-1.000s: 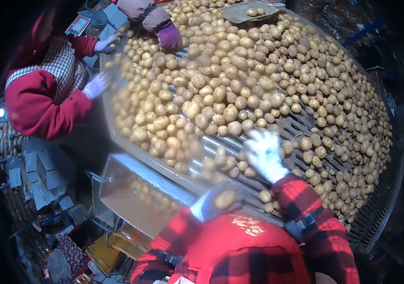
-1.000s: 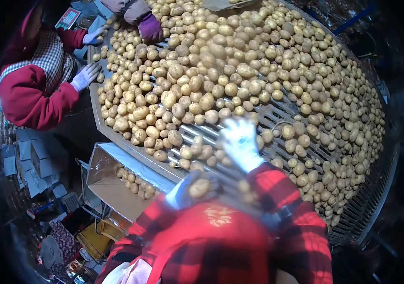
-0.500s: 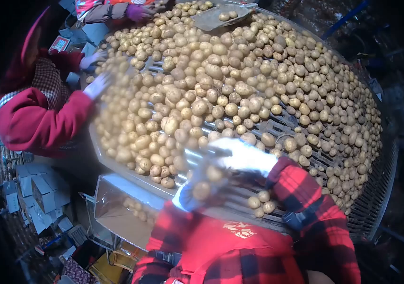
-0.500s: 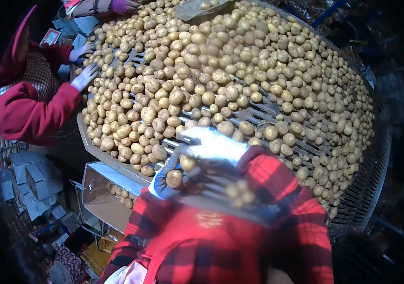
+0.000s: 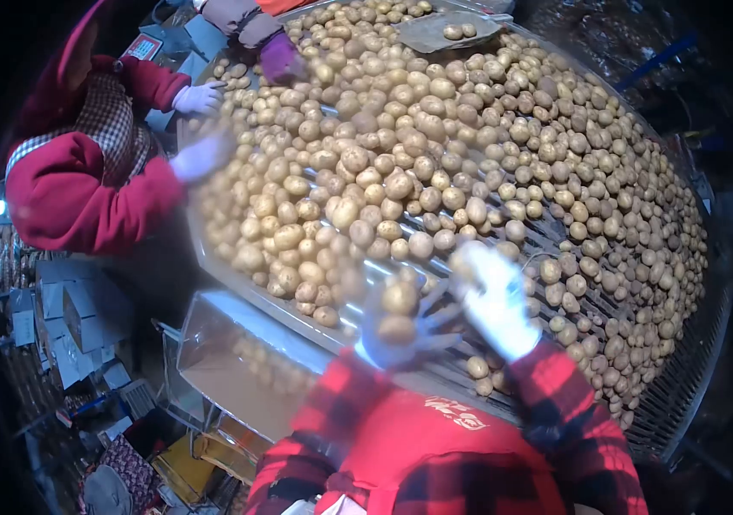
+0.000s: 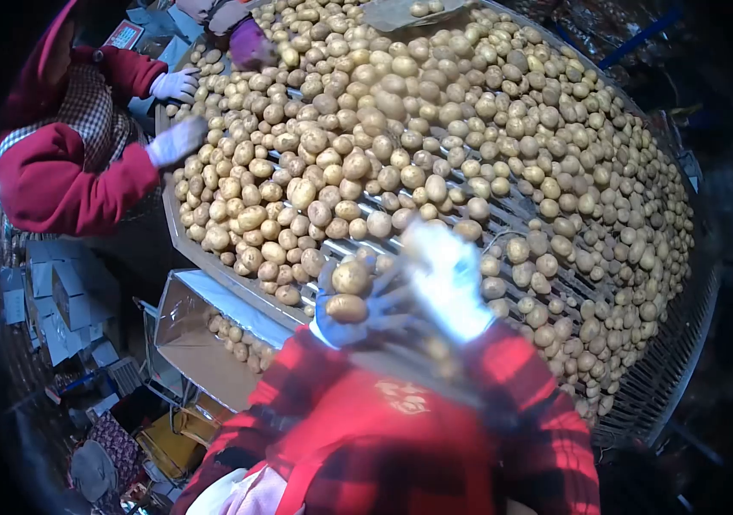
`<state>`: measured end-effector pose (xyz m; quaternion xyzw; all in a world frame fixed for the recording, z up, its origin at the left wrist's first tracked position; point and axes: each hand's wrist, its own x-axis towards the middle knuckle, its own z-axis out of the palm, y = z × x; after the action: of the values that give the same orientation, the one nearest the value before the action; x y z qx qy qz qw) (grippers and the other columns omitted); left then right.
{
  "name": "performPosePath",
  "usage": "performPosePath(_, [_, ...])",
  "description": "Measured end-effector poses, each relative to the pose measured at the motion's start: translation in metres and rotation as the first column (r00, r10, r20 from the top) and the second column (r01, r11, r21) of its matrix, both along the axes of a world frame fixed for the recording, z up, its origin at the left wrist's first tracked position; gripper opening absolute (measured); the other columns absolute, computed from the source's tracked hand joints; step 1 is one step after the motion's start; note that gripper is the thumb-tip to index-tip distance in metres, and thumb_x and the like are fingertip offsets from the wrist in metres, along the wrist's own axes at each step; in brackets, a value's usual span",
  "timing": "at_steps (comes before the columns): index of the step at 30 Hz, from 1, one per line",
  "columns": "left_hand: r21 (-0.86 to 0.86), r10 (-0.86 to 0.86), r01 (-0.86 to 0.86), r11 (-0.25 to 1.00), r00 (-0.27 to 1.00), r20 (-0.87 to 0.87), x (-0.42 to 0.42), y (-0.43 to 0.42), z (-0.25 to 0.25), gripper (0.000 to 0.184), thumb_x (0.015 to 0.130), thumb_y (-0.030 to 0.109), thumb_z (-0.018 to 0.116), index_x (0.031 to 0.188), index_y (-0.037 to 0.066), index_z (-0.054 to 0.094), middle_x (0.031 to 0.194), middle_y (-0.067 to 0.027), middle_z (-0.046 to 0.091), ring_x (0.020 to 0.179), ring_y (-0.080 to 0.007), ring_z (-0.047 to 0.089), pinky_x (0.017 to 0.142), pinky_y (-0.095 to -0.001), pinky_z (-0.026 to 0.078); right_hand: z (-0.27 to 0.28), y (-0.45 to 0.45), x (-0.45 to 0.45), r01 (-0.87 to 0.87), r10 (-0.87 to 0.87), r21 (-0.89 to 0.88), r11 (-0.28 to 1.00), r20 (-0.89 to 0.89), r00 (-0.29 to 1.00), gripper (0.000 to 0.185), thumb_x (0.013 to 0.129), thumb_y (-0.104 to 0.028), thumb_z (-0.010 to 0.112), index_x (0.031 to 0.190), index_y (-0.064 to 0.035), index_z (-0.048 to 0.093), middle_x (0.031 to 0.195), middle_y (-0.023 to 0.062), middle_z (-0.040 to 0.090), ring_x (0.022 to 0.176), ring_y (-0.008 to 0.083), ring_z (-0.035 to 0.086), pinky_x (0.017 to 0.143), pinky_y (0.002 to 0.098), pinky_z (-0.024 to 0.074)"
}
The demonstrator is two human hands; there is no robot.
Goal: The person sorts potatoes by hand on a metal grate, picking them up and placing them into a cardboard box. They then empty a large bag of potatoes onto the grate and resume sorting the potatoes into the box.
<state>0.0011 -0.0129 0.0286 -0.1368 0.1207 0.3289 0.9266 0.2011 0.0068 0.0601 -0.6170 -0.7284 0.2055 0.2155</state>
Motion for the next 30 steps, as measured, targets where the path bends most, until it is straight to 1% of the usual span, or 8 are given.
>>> performPosePath(2, [0.805,0.393,0.244,0.54,0.773,-0.498,-0.015,-0.011,-0.022,0.062,0.095,0.052,0.057,0.135,0.004,0.048,0.138,-0.0174,0.052,0.118,-0.0281,0.059,0.098,-0.0464,0.052,0.06,-0.014,-0.045,-0.291,0.303,0.093,0.952,-0.168,0.938,0.018,0.078,-0.016,0.067,0.093,-0.0066,0.063,0.089,0.0148,0.063,0.077,0.0339,0.062,0.068,0.0447,0.0502])
performPosePath(5, [0.834,0.548,0.341,0.434,0.634,-0.545,-0.052,-0.023,-0.032,0.049,0.091,0.024,0.068,0.13,0.0,0.05,0.131,-0.0201,0.057,0.107,-0.0257,0.063,0.092,-0.0417,0.054,0.033,0.007,-0.046,-0.265,0.274,0.075,0.961,-0.322,0.906,0.032,0.074,-0.012,0.069,0.104,-0.0023,0.066,0.09,0.0168,0.066,0.081,0.0357,0.065,0.068,0.0445,0.0518])
performPosePath(11, [0.265,0.239,0.553,0.79,0.121,-0.963,-0.179,-0.101,0.029,0.069,0.096,0.063,0.042,0.142,0.012,0.05,0.153,-0.0104,0.042,0.136,-0.0355,0.044,0.101,-0.0659,0.041,-0.054,0.161,-0.015,0.402,-0.398,0.008,0.916,0.159,0.904,0.067,0.083,-0.043,0.069,0.141,-0.0156,0.051,0.153,0.0208,0.036,0.133,0.0433,0.039,0.109,0.0571,0.0304])
performPosePath(13, [0.256,0.45,-0.376,0.891,0.643,-0.62,-0.221,-0.126,-0.001,0.068,0.096,0.06,0.046,0.142,0.01,0.049,0.15,-0.0091,0.045,0.134,-0.0316,0.047,0.101,-0.0538,0.046,-0.091,0.195,-0.01,0.343,-0.328,-0.138,0.929,0.117,0.937,0.051,0.081,-0.041,0.07,0.126,-0.0182,0.062,0.146,0.0142,0.046,0.13,0.04,0.043,0.107,0.0541,0.0341])
performPosePath(14, [0.255,0.451,-0.379,0.889,0.638,-0.624,-0.25,-0.143,-0.023,0.068,0.096,0.06,0.046,0.142,0.01,0.049,0.15,-0.0091,0.045,0.134,-0.0316,0.047,0.101,-0.0538,0.046,-0.099,0.2,-0.008,0.31,-0.303,-0.138,0.941,0.069,0.95,0.042,0.08,-0.039,0.07,0.116,-0.0173,0.068,0.139,0.0123,0.053,0.126,0.0371,0.049,0.104,0.0512,0.0381])
performPosePath(17, [-0.005,0.027,-0.174,0.985,0.18,-0.983,-0.284,-0.169,-0.061,0.056,0.099,0.047,0.052,0.139,0.009,0.052,0.145,-0.0092,0.051,0.13,-0.0266,0.05,0.103,-0.0425,0.045,-0.109,0.186,0.021,0.213,-0.208,0.06,0.975,-0.075,0.975,0.022,0.082,-0.032,0.07,0.089,-0.0112,0.074,0.097,0.0117,0.071,0.096,0.0304,0.066,0.088,0.0418,0.0505])
performPosePath(22, [0.443,0.535,0.308,0.842,-0.585,-0.61,-0.177,-0.076,-0.015,0.032,0.097,0.017,0.059,0.126,0.004,0.06,0.137,-0.0126,0.055,0.128,-0.0249,0.051,0.109,-0.0389,0.038,-0.03,0.064,0.093,0.329,-0.423,-0.269,0.905,-0.503,0.753,0.019,0.09,-0.015,0.066,0.103,-0.0009,0.068,0.096,0.0048,0.069,0.087,0.0129,0.061,0.077,0.0299,0.0501])
performPosePath(30, [0.296,0.932,0.899,0.321,-0.244,-0.269,-0.088,-0.027,-0.049,0.033,0.081,0.014,0.064,0.113,0.01,0.068,0.131,-0.0138,0.057,0.128,-0.0349,0.049,0.113,-0.0542,0.03,0.109,-0.285,0.225,0.44,-0.874,-0.774,0.455,-0.295,0.386,0.029,0.085,-0.019,0.073,0.109,-0.0053,0.066,0.088,0.0097,0.067,0.077,0.0201,0.066,0.07,0.0323,0.054])
